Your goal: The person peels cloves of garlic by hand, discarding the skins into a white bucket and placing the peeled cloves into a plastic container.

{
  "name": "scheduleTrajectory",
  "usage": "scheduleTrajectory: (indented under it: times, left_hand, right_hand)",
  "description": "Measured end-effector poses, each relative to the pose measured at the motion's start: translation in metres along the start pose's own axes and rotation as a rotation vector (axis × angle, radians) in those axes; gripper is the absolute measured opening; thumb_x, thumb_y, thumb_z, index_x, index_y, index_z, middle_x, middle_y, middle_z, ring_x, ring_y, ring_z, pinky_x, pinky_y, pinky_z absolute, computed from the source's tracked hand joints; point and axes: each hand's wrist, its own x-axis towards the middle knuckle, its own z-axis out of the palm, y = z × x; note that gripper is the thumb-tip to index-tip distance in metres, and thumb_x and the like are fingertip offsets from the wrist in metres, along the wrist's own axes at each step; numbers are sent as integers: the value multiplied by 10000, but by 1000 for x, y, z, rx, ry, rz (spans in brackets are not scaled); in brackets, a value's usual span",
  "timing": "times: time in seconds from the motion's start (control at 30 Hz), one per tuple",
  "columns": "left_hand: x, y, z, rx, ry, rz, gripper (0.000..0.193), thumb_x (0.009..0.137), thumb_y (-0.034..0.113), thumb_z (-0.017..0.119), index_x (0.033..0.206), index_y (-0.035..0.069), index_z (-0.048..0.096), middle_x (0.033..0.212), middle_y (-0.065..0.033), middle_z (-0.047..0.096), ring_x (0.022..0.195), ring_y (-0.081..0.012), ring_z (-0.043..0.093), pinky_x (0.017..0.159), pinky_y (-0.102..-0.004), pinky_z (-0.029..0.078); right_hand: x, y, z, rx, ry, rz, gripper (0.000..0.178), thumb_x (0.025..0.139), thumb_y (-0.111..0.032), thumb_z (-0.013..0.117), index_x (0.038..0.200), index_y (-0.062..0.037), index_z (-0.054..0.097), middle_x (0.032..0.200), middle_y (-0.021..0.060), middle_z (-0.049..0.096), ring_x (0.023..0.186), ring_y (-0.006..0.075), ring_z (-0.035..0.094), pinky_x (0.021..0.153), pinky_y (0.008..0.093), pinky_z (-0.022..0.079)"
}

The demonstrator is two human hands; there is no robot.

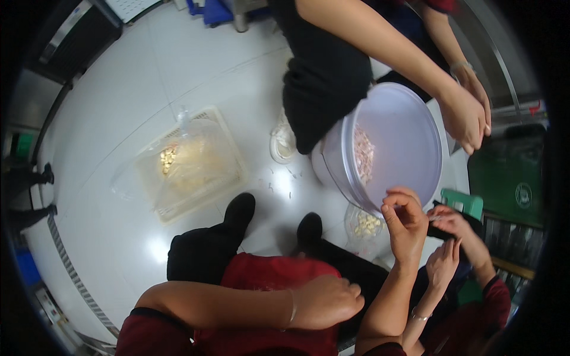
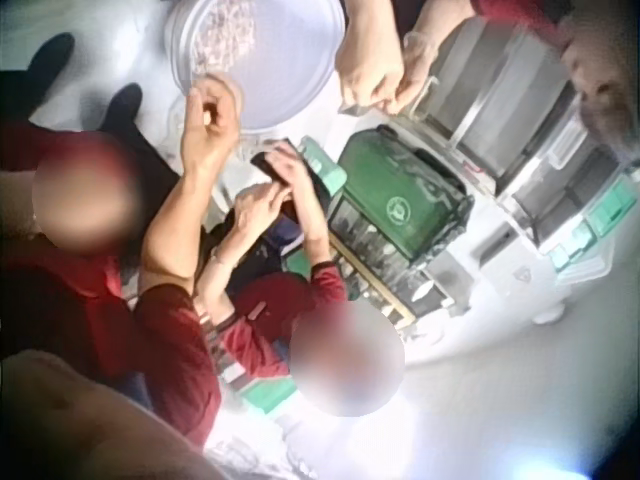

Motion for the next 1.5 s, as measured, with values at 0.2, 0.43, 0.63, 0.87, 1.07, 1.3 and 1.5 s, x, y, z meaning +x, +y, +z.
scheduleTrajectory:
  times: [0.2,0.43,0.63,0.87,1.07,1.3,1.5]
  left_hand:
    - [-23,4,12,-68,-241,96,151,800,121,515,811,-15,580,797,-152,606,698,-271,632,581,-361,518]
    - [-22,-2,17,-61,-334,-173,177,790,122,537,907,-7,573,848,-167,612,689,-287,642,555,-392,519]
    - [-11,-58,21,313,-473,-573,327,688,123,593,999,27,565,837,-165,623,762,-340,620,641,-426,504]
    - [-74,-84,85,-40,-876,-405,413,678,173,693,1071,65,625,989,-128,657,853,-297,649,775,-360,501]
    - [-60,-51,90,-29,-726,-413,336,747,151,656,1072,67,635,1109,-136,621,1068,-317,556,926,-368,428]
    - [-56,-36,89,1,-801,-498,315,729,148,650,1031,56,639,1086,-143,624,1034,-333,562,909,-376,434]
    - [-29,-11,73,54,-882,-511,336,683,187,684,985,45,642,1077,-168,612,976,-336,578,826,-372,473]
  right_hand:
    - [-16,4,-8,-69,-275,56,97,797,-6,650,892,11,641,860,57,627,744,121,558,670,232,440]
    - [-50,43,-31,66,-27,182,90,843,-50,634,906,13,639,826,37,626,716,93,540,655,214,435]
    - [-129,95,-48,433,393,417,84,889,-80,593,941,-21,625,834,23,632,700,75,563,627,199,441]
    - [-319,176,-24,510,329,739,72,892,-70,587,924,-11,612,803,2,617,706,58,547,664,196,450]
    - [-420,219,-1,388,106,935,90,868,-82,593,932,-26,619,777,2,612,689,72,543,654,216,451]
    - [-465,273,34,105,-43,834,108,861,-133,573,895,-47,627,797,87,657,742,190,629,689,301,492]
    - [-474,295,33,-43,-168,974,139,849,-173,578,892,-49,626,784,82,661,747,187,637,692,303,497]
